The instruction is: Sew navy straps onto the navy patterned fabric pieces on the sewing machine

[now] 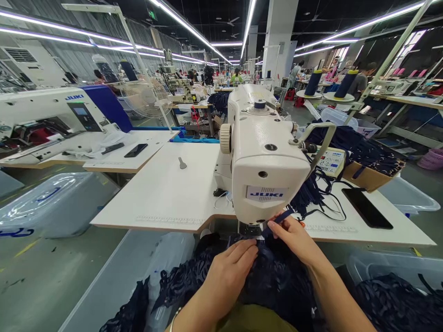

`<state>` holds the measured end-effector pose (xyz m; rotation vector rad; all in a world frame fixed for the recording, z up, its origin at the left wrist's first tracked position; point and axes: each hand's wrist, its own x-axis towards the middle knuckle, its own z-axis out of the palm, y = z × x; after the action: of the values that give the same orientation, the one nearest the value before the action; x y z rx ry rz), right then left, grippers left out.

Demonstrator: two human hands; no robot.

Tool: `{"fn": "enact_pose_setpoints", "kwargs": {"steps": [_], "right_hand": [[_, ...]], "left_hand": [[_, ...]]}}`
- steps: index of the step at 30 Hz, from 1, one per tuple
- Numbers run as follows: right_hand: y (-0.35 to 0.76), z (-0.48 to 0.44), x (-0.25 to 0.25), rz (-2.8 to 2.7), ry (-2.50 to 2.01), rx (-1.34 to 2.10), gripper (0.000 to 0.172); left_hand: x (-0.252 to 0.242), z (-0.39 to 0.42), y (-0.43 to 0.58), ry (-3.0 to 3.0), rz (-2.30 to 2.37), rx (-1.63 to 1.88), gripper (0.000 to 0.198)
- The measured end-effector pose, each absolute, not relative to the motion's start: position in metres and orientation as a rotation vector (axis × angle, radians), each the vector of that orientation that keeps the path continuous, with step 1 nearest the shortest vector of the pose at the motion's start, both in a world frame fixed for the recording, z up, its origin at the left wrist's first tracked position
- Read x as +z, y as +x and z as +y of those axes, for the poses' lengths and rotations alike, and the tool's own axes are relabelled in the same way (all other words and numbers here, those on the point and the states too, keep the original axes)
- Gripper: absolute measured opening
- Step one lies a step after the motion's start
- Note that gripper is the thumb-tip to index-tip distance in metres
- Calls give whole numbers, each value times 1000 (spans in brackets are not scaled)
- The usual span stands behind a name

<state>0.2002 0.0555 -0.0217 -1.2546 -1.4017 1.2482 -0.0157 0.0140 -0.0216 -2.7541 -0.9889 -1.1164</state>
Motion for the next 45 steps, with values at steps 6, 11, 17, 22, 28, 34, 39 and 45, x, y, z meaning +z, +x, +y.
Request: {"fn": "enact_pose_setpoints", "kwargs": {"steps": [6,11,17,22,28,34,39,45], "right_hand": [[192,54,-33,-1491,-1267,1230,23],[188,54,-34,-1504,-1285,1233,19],[190,57,-31,-1530,-1277,1278,17],[191,58,-31,-1552,-1286,1288,17],[193,59,-27,-1605,-1286,1269,18],[188,57,-26,-1432,-1261,1282,23],[183,59,-32,-1346,-1308,1235,27],[177,59,-33,-1387,-1358,1170,27]], "left_hand": [[-24,14,-17,-2763,-890,-858,31],[-20,14,-19,-2653,-808,-736,39],[-23,13,-18,-2604,-864,-729,36],[-21,12,-18,-2646,-905,-687,36],[-16,17,-17,-2676,-913,-715,31],[-8,17,-11,-2714,-980,-618,30],[-13,11,-1,-2577,-1029,-571,33],[-25,7,0,-2516,-1002,-625,35]]}}
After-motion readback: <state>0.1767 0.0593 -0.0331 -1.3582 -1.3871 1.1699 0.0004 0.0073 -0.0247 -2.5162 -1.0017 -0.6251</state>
